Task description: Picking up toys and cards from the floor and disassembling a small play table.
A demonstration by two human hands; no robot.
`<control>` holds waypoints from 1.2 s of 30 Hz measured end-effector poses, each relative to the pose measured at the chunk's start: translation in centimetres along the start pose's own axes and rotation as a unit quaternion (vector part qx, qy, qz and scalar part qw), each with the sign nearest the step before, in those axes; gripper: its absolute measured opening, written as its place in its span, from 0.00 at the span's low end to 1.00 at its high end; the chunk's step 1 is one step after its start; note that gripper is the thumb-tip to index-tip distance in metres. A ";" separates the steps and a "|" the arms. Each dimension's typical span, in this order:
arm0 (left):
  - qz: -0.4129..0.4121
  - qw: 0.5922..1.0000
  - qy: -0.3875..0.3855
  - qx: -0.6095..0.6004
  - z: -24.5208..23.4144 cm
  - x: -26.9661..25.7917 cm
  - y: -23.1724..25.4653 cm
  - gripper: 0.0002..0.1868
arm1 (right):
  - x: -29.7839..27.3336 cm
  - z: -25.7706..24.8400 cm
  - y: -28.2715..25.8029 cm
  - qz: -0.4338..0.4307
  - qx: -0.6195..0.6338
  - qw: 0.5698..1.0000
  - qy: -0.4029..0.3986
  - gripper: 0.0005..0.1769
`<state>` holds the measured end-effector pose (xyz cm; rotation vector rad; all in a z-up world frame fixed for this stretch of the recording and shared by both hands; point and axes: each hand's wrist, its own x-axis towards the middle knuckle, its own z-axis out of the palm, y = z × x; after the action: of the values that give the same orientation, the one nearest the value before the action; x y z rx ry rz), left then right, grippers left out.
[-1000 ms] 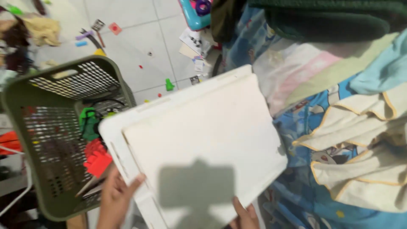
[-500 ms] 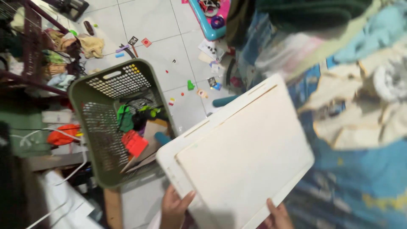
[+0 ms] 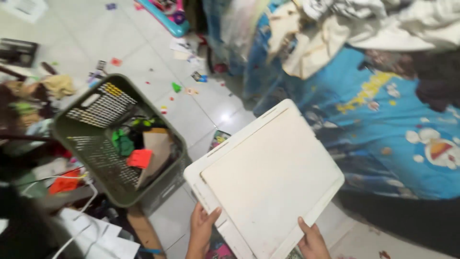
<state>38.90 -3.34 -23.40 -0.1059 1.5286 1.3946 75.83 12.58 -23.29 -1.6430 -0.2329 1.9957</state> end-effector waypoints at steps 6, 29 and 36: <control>-0.097 0.994 -0.021 -0.054 2.7 3.2 -9.6 0.38 | 3.4 -16.4 6.1 -0.350 -0.606 0.714 0.025 0.37; -0.165 0.984 0.000 -0.069 1.6 18.6 -25.1 0.39 | 17.5 -16.8 11.1 -0.002 0.036 0.969 0.245 0.34; -0.193 0.977 0.019 -0.084 7.6 20.4 -23.8 0.40 | 24.6 -18.5 2.3 -0.023 -0.053 0.980 0.191 0.36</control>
<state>49.09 5.72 -52.65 -0.5096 1.3316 1.2091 89.93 19.32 -49.86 -2.0291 -0.2341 1.6165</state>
